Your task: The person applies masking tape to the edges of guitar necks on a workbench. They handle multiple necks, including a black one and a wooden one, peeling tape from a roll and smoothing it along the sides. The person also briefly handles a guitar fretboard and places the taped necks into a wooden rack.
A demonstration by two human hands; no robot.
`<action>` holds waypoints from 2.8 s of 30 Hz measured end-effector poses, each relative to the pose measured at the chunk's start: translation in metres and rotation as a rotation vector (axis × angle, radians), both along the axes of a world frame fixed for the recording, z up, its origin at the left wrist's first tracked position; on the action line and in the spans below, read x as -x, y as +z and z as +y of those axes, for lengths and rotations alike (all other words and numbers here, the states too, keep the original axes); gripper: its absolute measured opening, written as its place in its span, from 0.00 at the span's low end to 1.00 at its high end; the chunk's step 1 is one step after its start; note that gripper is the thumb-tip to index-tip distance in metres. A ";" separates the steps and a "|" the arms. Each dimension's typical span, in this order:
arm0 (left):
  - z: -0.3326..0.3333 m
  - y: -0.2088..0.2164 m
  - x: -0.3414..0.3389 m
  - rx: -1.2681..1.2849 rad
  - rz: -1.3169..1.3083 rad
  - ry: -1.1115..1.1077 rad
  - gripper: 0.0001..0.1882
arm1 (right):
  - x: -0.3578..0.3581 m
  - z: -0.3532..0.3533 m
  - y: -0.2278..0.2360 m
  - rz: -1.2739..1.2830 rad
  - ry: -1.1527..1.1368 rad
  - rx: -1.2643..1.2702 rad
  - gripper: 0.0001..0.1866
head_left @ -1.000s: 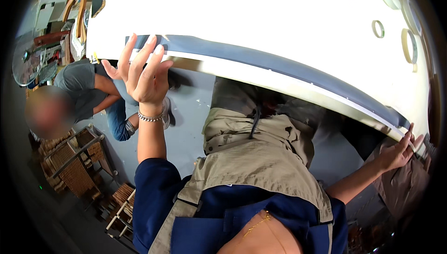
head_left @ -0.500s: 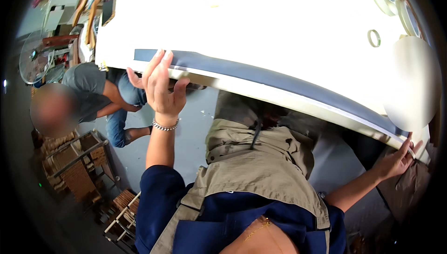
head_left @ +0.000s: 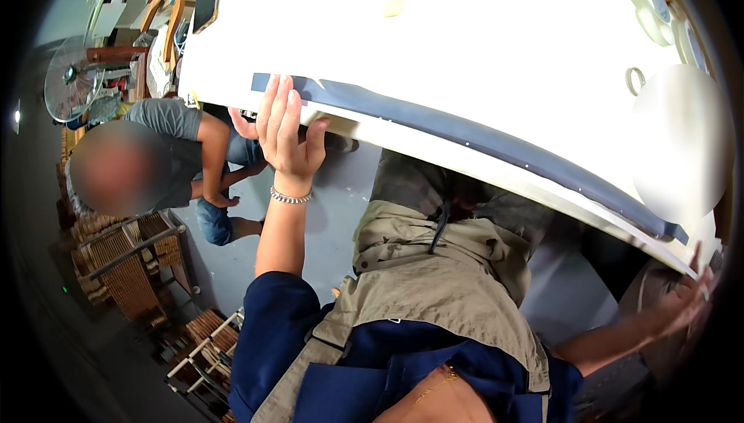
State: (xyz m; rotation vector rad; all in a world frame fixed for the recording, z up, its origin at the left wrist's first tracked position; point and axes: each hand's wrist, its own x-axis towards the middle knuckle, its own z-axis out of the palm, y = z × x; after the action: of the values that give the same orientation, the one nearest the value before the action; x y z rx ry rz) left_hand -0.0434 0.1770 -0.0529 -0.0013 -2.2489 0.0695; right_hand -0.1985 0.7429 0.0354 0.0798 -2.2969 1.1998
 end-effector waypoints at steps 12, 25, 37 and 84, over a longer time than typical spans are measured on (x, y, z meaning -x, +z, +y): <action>0.005 0.010 -0.001 -0.027 -0.042 -0.001 0.14 | -0.008 -0.019 -0.053 0.054 -0.080 -0.273 0.15; 0.034 0.028 0.004 -0.034 -0.220 -0.065 0.15 | -0.007 -0.035 -0.050 0.046 -0.063 0.016 0.27; 0.073 0.038 0.022 -0.029 -0.298 -0.220 0.15 | -0.006 -0.051 -0.049 0.082 -0.032 0.172 0.30; 0.290 0.053 0.126 -0.012 -0.316 -0.667 0.12 | -0.001 -0.086 -0.058 0.118 -0.080 0.253 0.40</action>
State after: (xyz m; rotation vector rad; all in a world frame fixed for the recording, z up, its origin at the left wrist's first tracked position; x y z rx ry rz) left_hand -0.1693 0.4674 -0.0001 -0.7974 -2.4442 -0.3222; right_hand -0.1979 0.6569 -0.0223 -0.0332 -2.0117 1.3948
